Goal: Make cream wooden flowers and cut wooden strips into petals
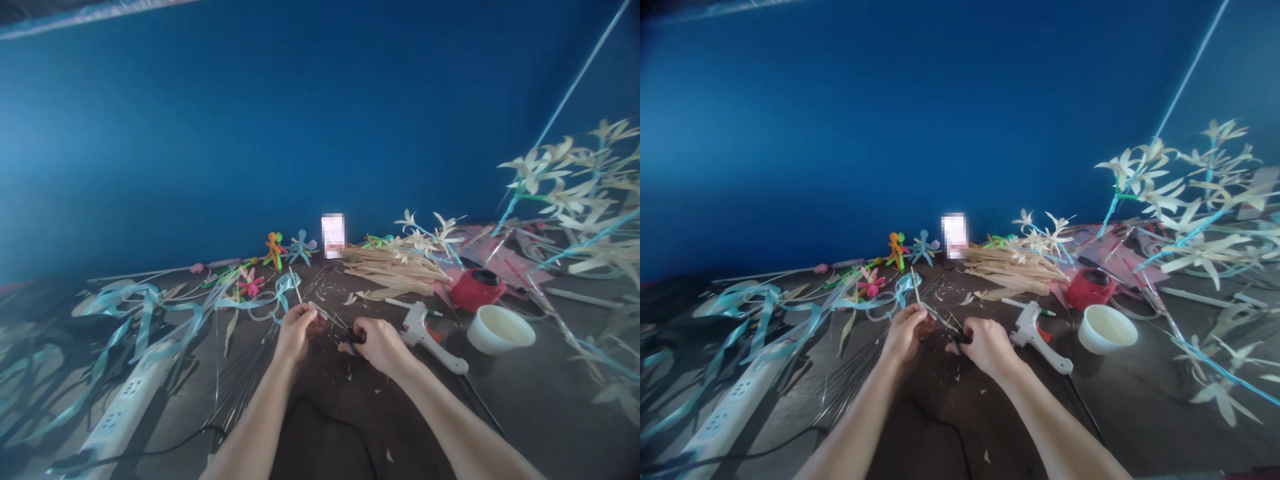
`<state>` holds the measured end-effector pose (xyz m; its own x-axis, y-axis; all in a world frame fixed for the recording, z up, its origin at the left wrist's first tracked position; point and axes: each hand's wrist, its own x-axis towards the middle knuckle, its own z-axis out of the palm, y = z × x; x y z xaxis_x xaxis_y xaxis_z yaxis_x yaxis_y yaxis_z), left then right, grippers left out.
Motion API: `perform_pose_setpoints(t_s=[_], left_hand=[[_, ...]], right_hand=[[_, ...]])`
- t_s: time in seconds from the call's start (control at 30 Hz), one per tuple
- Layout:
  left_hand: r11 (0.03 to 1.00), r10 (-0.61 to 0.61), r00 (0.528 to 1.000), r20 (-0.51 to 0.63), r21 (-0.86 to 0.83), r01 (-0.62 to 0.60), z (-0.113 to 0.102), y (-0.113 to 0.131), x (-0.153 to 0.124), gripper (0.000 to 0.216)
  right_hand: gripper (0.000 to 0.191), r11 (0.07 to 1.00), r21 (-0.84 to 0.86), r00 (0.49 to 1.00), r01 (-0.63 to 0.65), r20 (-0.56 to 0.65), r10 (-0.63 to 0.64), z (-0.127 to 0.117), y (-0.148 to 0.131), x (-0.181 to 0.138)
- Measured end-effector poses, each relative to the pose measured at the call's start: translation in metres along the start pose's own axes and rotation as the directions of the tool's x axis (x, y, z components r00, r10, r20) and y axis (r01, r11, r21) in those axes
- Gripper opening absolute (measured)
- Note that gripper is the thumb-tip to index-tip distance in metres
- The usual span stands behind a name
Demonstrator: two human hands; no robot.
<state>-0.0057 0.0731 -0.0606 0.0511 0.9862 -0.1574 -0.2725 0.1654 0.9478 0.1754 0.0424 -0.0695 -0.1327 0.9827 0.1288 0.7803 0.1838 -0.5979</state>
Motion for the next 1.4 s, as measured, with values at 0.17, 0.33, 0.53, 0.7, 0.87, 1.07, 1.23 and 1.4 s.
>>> perform_pose_setpoints(t_s=[0.17, 0.33, 0.53, 0.7, 0.87, 1.07, 1.23, 1.4], left_hand=[[0.999, 0.010, 1.000, 0.021, -0.030, -0.009, 0.0001, 0.0000, -0.0013, 0.011], [0.998, 0.003, 1.000, 0.023, -0.060, -0.002, -0.0004, -0.0004, -0.0013, 0.011], [0.997, -0.001, 0.999, 0.051, -0.083, 0.005, -0.0002, -0.0003, -0.0010, 0.012], [0.994, 0.000, 0.999, 0.042, -0.105, 0.004, 0.0014, 0.0017, -0.0021, 0.012], [0.997, 0.000, 0.998, 0.057, -0.078, 0.005, 0.0011, 0.0014, -0.0020, 0.011], [0.999, 0.029, 0.999, 0.035, 0.014, -0.029, -0.0004, -0.0046, 0.0003, 0.009], [0.992, 0.070, 0.997, -0.015, 0.105, -0.068, -0.0021, -0.0064, 0.0032, 0.011], [0.986, 0.167, 0.976, -0.137, 0.020, -0.166, -0.0036, -0.0046, 0.0061, 0.010]], right_hand=[[0.039, 1.000, -0.014, 1.000, 0.017, -0.009, -0.017, 0.0011, 0.0019, -0.0001], [0.039, 1.000, -0.009, 1.000, 0.015, -0.006, -0.015, -0.0008, 0.0005, -0.0004], [0.039, 1.000, -0.021, 1.000, 0.016, -0.006, -0.016, -0.0009, 0.0000, -0.0004], [0.040, 1.000, -0.015, 1.000, 0.012, -0.019, -0.012, -0.0009, 0.0000, -0.0002], [0.040, 0.995, 0.095, 0.999, -0.037, -0.028, 0.040, 0.0009, 0.0004, 0.0006], [0.036, 0.942, 0.323, 0.996, -0.086, 0.009, 0.088, 0.0067, 0.0049, 0.0042], [0.032, 0.827, 0.534, 0.977, -0.173, 0.197, 0.077, 0.0030, 0.0004, 0.0051], [0.033, 0.827, 0.544, 0.972, -0.143, 0.233, 0.016, -0.0009, 0.0005, 0.0049]])
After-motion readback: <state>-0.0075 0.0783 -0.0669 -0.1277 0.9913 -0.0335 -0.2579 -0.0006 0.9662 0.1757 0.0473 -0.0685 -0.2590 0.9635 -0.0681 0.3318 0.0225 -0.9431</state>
